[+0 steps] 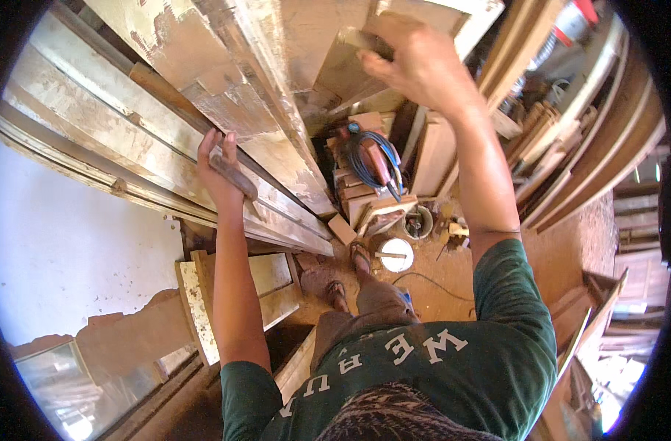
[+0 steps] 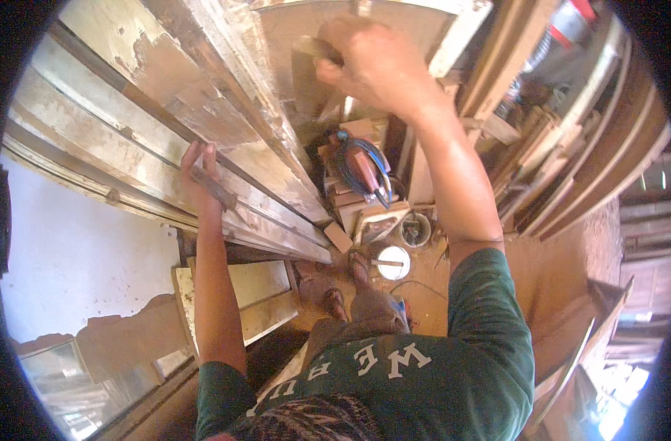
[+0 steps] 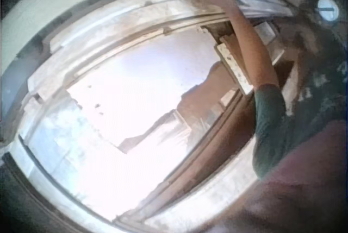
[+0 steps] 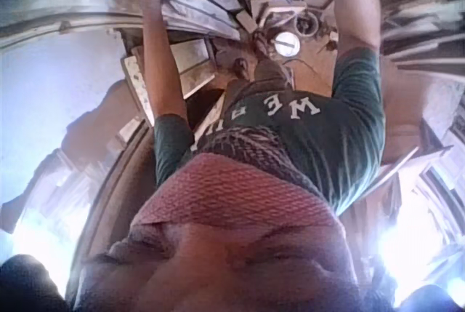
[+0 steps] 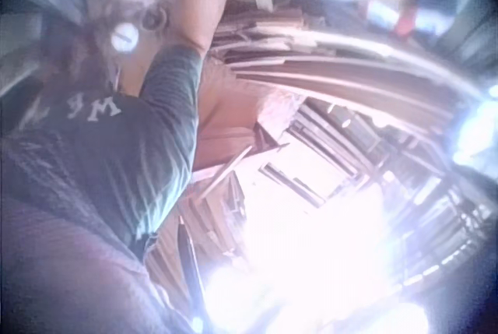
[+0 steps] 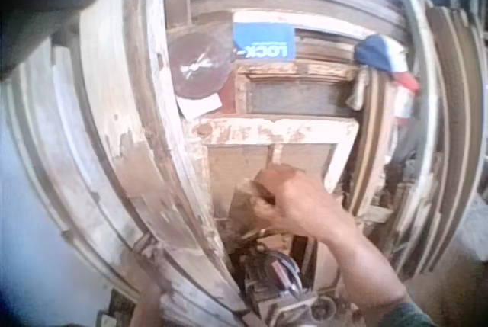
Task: The person gathers thin wooden strips and a hand saw in a cluttered workshop. They place the strips on a large wooden frame with glass, then use the hand saw to cut a piece of wood on the frame. Finally, they use a pencil to mark the wooden strips.
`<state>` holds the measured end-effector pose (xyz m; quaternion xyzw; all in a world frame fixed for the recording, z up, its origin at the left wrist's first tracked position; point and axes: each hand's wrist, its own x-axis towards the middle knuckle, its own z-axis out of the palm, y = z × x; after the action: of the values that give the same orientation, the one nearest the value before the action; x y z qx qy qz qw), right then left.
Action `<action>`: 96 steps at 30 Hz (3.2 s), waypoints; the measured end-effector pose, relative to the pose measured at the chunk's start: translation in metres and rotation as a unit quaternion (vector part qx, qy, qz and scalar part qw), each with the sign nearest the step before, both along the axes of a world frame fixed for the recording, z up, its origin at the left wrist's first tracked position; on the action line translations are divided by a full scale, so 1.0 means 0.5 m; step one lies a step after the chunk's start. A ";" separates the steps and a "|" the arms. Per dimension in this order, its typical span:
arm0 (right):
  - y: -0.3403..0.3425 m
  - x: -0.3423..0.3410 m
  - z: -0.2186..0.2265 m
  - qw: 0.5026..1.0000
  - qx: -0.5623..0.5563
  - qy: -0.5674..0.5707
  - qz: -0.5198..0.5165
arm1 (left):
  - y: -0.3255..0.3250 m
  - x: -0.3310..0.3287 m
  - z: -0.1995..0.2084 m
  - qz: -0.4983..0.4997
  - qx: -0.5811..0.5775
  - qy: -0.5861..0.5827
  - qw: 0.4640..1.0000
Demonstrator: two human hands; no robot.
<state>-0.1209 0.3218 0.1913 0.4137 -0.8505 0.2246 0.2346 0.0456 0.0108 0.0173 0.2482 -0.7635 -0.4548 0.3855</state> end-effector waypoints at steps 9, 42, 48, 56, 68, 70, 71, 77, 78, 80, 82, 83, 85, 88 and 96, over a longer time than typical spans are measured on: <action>0.268 0.373 0.244 0.999 -0.015 -0.048 -0.014 | 0.273 0.109 0.139 -0.348 -0.168 0.007 0.922; 0.754 1.246 -0.499 0.100 -0.845 -0.505 -0.149 | 1.193 0.426 -0.085 -0.907 -0.319 0.088 0.262; 0.855 1.254 -0.466 0.078 -0.893 -0.405 -0.178 | 1.344 0.402 -0.087 -0.862 -0.414 0.139 0.257; 0.924 1.335 -0.434 0.241 -0.845 -0.266 -0.397 | 1.568 0.267 -0.170 -0.857 -0.085 -0.103 0.498; 1.098 1.297 -0.463 0.296 -0.354 -0.378 -0.802 | 1.812 0.312 -0.126 -0.842 0.196 -0.176 0.471; 1.141 1.266 -0.475 0.323 -0.358 -0.394 -0.783 | 1.832 0.316 -0.103 -0.859 0.112 -0.056 0.496; 1.170 1.248 -0.477 0.337 -0.358 -0.402 -0.772 | 1.848 0.314 -0.079 -0.867 0.074 0.010 0.492; 1.313 1.089 -0.574 0.311 -0.618 -0.403 -0.598 | 1.911 0.277 -0.121 -0.879 0.024 -0.024 0.476; 1.341 1.056 -0.573 0.286 -0.641 -0.411 -0.581 | 1.925 0.266 -0.128 -0.880 0.029 -0.035 0.473; 1.390 0.995 -0.569 0.263 -0.661 -0.427 -0.558 | 1.949 0.238 -0.142 -0.880 0.033 -0.056 0.471; 1.439 0.943 -0.553 0.243 -0.686 -0.431 -0.533 | 1.981 0.212 -0.146 -0.878 0.036 -0.073 0.472; 1.462 0.924 -0.547 0.233 -0.698 -0.433 -0.521 | 1.998 0.201 -0.148 -0.877 0.034 -0.072 0.473; 1.509 0.888 -0.547 0.245 -0.685 -0.441 -0.527 | 2.026 0.178 -0.153 -0.877 0.028 -0.068 0.475; 1.580 0.846 -0.544 0.253 -0.684 -0.448 -0.518 | 2.075 0.139 -0.152 -0.872 0.034 -0.082 0.481; 1.747 0.756 -0.502 0.199 -0.726 -0.392 -0.528 | 2.169 0.093 -0.166 -0.861 0.029 -0.110 0.496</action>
<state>0.2572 1.1952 -0.0597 -0.6256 -0.3162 0.7008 0.1321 0.0919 1.0951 -0.0655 -0.4733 -0.6217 -0.5519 -0.2912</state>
